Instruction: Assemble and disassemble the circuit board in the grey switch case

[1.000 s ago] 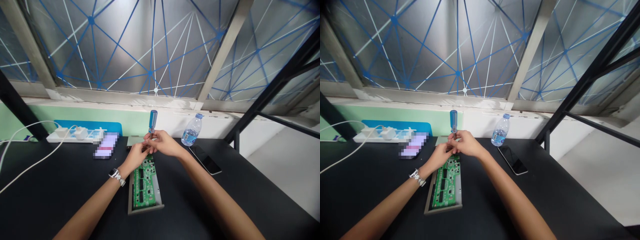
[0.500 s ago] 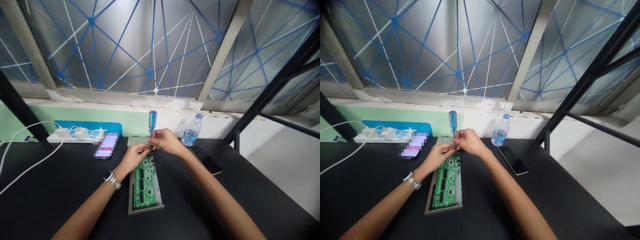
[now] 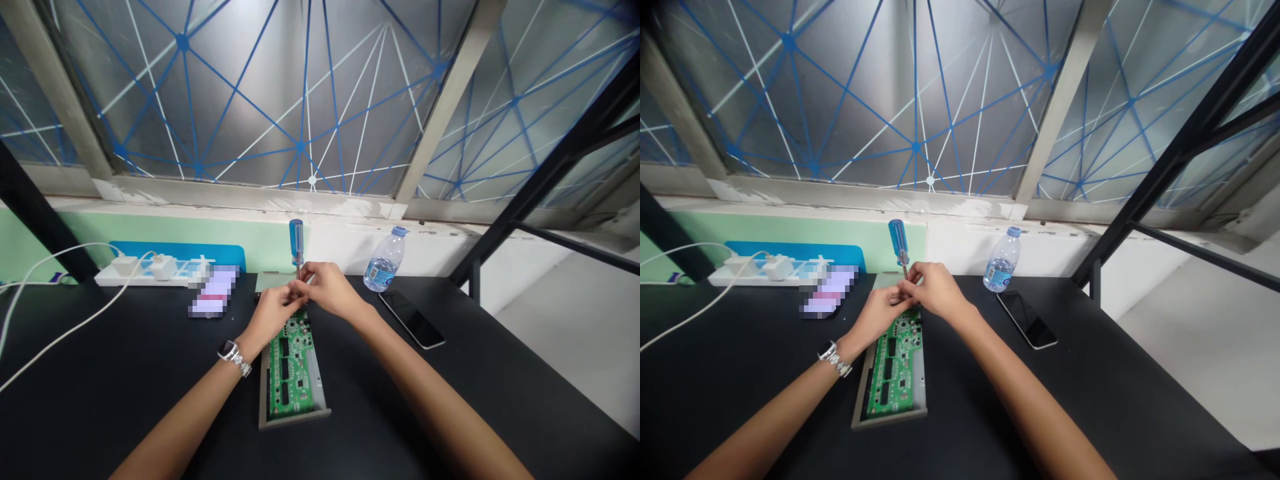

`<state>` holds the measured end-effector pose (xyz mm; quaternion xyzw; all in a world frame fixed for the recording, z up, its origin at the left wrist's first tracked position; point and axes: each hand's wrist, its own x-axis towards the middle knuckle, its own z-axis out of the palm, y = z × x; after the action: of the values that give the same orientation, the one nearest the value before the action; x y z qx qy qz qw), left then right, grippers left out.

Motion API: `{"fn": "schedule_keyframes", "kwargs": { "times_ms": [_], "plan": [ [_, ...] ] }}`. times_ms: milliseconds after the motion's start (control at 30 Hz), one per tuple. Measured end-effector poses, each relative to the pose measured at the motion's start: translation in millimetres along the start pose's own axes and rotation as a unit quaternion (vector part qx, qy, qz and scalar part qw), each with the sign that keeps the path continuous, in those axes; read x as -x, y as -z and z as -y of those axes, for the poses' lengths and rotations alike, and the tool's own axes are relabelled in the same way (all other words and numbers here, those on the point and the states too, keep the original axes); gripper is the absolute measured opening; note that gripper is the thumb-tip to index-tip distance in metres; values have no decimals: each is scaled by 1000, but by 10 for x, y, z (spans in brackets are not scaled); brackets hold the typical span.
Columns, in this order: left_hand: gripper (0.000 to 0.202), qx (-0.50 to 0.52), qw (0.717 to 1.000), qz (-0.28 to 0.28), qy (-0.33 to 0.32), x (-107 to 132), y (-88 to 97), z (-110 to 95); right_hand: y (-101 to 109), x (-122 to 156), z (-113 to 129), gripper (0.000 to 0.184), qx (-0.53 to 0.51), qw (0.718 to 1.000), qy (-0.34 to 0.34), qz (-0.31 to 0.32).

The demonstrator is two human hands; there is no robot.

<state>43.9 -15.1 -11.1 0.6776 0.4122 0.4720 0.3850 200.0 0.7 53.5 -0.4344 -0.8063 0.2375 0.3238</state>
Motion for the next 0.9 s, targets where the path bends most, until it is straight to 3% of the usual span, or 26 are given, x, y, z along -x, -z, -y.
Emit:
{"fn": "schedule_keyframes", "kwargs": {
  "times_ms": [200,400,600,767,900],
  "plan": [
    [17,-15,1000,19,-17,94,118,-77,81,61,37,13,19,999,22,17],
    [15,-135,990,1,-36,326,362,-114,99,265,1,15,-143,989,-27,-36],
    [13,-183,980,40,-64,561,522,-93,-155,565,-126,28,-404,906,-69,-110],
    [11,-198,971,88,-99,580,570,-89,-386,775,-176,38,-490,844,-112,-188],
    [9,-198,971,91,-95,570,569,-70,-442,804,-190,38,-534,802,-153,-220]
  ]
}}
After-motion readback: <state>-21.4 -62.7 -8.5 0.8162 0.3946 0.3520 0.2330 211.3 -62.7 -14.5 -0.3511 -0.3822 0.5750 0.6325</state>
